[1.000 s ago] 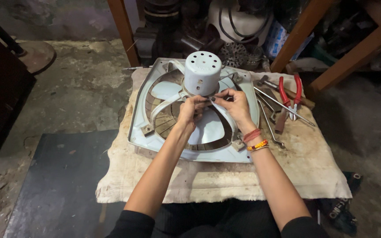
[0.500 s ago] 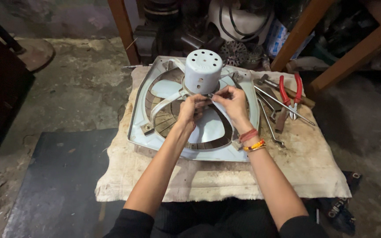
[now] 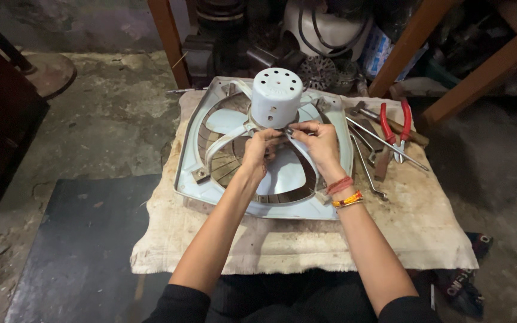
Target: The person is repairing a ceiling fan by tightening the central nut that secures the fan blades to the motor housing. They use a wrench to turn the nut while holding the fan assembly steady with their other hand. The fan is placed on a cloth on the floor during the repair.
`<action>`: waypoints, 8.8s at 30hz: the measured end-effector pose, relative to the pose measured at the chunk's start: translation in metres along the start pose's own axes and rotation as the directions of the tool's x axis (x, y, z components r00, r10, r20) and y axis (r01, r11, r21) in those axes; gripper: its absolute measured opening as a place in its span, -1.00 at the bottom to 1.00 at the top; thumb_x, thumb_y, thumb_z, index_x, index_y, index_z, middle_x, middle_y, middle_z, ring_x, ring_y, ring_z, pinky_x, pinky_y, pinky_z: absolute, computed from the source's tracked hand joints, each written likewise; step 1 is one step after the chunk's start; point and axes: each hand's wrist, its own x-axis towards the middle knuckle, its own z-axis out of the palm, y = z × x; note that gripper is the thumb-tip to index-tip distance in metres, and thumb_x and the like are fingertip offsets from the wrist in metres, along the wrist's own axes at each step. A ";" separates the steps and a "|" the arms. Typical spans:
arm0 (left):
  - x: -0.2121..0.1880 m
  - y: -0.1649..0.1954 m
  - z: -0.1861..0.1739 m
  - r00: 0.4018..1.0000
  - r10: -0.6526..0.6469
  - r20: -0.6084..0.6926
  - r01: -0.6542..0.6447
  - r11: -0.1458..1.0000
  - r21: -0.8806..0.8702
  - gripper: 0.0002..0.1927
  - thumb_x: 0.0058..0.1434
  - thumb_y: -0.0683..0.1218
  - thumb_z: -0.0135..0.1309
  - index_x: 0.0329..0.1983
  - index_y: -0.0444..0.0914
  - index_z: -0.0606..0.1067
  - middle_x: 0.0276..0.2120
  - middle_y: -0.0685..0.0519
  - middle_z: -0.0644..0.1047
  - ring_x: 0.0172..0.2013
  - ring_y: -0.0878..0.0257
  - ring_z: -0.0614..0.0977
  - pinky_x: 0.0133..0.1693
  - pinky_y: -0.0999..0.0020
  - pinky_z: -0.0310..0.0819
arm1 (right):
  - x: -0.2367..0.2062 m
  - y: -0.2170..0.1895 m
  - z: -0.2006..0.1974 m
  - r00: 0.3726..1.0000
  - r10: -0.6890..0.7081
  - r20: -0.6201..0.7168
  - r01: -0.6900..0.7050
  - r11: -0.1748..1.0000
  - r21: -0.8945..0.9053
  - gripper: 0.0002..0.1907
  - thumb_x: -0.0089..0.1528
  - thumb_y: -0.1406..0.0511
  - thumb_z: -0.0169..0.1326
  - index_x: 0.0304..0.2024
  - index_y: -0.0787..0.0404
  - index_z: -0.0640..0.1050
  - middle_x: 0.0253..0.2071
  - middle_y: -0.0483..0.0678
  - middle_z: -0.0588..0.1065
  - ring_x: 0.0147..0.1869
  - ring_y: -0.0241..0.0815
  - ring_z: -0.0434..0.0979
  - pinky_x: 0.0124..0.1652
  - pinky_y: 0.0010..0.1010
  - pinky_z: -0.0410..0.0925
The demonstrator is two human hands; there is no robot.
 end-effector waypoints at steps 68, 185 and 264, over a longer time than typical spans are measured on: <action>0.015 -0.010 -0.004 0.999 0.018 0.028 -0.016 0.998 -0.068 -0.85 0.11 -0.12 0.14 -0.49 -0.29 0.57 -0.53 0.03 0.59 -0.75 0.44 0.18 -0.69 0.46 -0.10 | -0.014 -0.013 -0.001 0.952 -0.269 -0.146 0.245 0.956 -0.161 -0.64 0.26 0.30 -0.20 -0.16 0.38 0.59 -0.05 0.03 0.59 0.06 -0.15 0.56 0.07 -0.43 0.33; -0.069 0.020 -0.082 0.507 0.833 -0.223 -0.341 0.431 0.836 -0.55 0.26 0.07 0.13 -0.48 -0.44 0.49 -0.75 0.00 0.25 -0.64 0.32 0.21 -0.54 0.18 0.00 | -0.054 0.022 0.026 0.738 -0.274 -0.616 0.184 0.961 -0.206 -0.80 0.41 0.32 -0.05 -0.10 0.35 0.52 -0.28 -0.08 0.50 -0.21 -0.29 0.43 -0.17 -0.42 0.33; -0.094 0.049 -0.117 0.411 0.897 -0.164 -0.324 0.312 0.893 -0.63 0.28 -0.06 0.02 -0.53 -0.46 0.41 -0.73 -0.09 0.23 -0.65 0.29 0.27 -0.52 0.15 0.12 | 0.034 0.030 -0.065 0.884 -0.464 -0.050 0.305 0.656 -0.690 -0.55 0.28 0.30 0.15 0.24 0.18 0.50 0.23 0.09 0.47 0.35 0.07 0.40 0.33 -0.15 0.22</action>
